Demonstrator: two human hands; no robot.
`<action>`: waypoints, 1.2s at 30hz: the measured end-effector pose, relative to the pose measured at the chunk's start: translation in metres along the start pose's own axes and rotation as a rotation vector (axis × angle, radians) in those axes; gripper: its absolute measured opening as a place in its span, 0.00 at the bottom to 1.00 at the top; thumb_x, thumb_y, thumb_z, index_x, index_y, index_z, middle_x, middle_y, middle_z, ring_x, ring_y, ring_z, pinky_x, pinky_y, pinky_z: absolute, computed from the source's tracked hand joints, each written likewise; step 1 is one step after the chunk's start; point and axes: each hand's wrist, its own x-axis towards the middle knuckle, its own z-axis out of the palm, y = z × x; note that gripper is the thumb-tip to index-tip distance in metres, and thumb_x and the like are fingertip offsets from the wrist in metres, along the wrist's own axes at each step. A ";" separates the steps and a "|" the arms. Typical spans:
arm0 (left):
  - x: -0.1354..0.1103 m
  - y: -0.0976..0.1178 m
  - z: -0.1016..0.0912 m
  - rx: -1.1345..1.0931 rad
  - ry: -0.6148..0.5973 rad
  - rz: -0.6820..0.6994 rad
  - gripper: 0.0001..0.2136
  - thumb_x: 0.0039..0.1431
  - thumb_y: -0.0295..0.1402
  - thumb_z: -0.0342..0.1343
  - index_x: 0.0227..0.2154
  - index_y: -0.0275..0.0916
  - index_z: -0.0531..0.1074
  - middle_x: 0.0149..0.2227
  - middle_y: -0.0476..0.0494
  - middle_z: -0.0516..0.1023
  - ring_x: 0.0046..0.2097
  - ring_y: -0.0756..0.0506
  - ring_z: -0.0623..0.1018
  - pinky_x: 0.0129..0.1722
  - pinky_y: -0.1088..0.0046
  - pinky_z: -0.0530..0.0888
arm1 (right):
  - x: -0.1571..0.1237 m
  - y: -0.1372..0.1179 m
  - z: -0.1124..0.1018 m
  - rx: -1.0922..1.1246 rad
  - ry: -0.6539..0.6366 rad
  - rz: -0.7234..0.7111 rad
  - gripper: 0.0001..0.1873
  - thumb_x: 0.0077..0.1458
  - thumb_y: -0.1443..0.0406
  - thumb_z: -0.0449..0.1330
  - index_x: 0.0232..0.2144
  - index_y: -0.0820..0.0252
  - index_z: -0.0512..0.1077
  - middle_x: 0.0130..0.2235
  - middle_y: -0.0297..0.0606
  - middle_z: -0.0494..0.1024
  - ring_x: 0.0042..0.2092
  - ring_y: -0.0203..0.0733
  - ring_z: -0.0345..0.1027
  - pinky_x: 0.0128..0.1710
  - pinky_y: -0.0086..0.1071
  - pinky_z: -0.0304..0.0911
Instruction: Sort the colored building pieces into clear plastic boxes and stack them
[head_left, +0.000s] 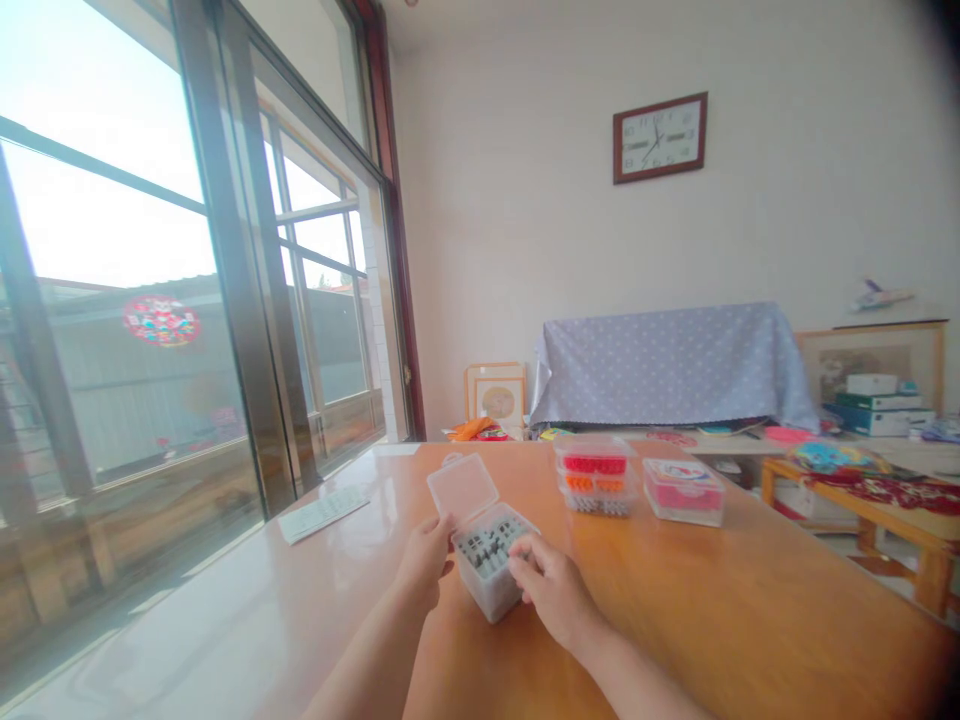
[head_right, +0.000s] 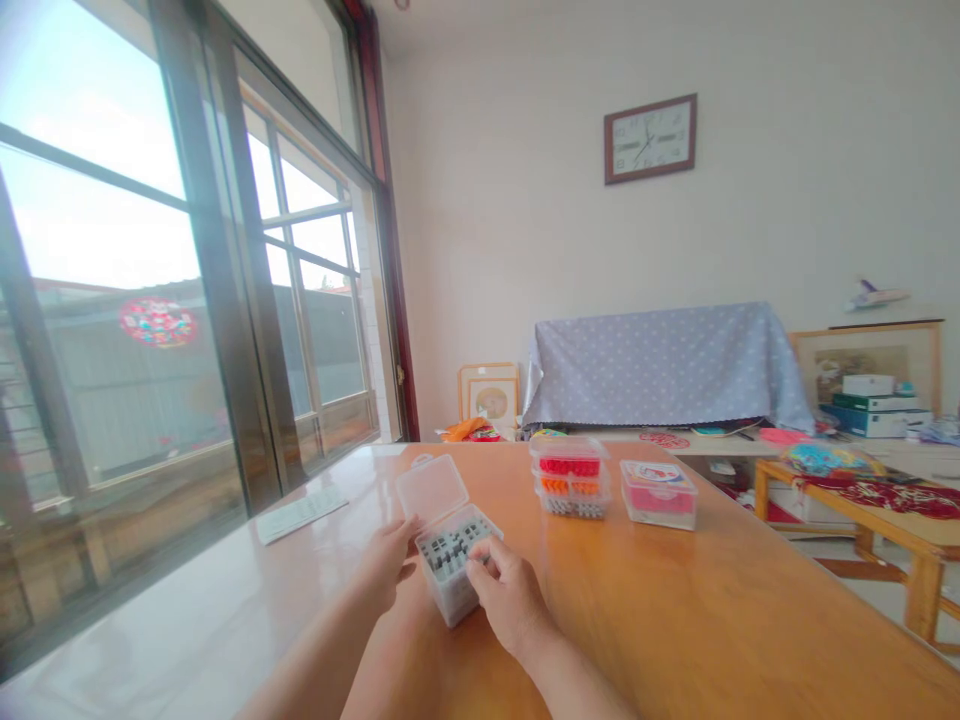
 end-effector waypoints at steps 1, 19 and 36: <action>0.002 0.001 0.001 -0.048 -0.005 -0.023 0.24 0.45 0.57 0.61 0.33 0.39 0.74 0.35 0.40 0.80 0.34 0.44 0.77 0.31 0.70 0.69 | 0.000 -0.001 0.000 0.009 -0.007 0.005 0.14 0.57 0.56 0.56 0.38 0.56 0.75 0.25 0.30 0.72 0.27 0.38 0.66 0.28 0.30 0.61; 0.006 0.020 0.010 -0.014 -0.065 0.383 0.24 0.54 0.58 0.56 0.33 0.39 0.76 0.32 0.45 0.79 0.35 0.45 0.74 0.35 0.72 0.67 | 0.006 0.006 -0.002 0.270 -0.031 0.306 0.24 0.51 0.55 0.62 0.50 0.55 0.74 0.44 0.40 0.79 0.41 0.42 0.73 0.38 0.33 0.67; -0.007 0.007 0.041 0.012 -0.224 0.507 0.12 0.59 0.42 0.54 0.34 0.38 0.74 0.31 0.47 0.77 0.37 0.44 0.75 0.37 0.71 0.70 | 0.023 0.020 -0.022 0.337 0.299 0.493 0.15 0.50 0.59 0.63 0.40 0.56 0.69 0.27 0.31 0.72 0.23 0.31 0.65 0.19 0.23 0.56</action>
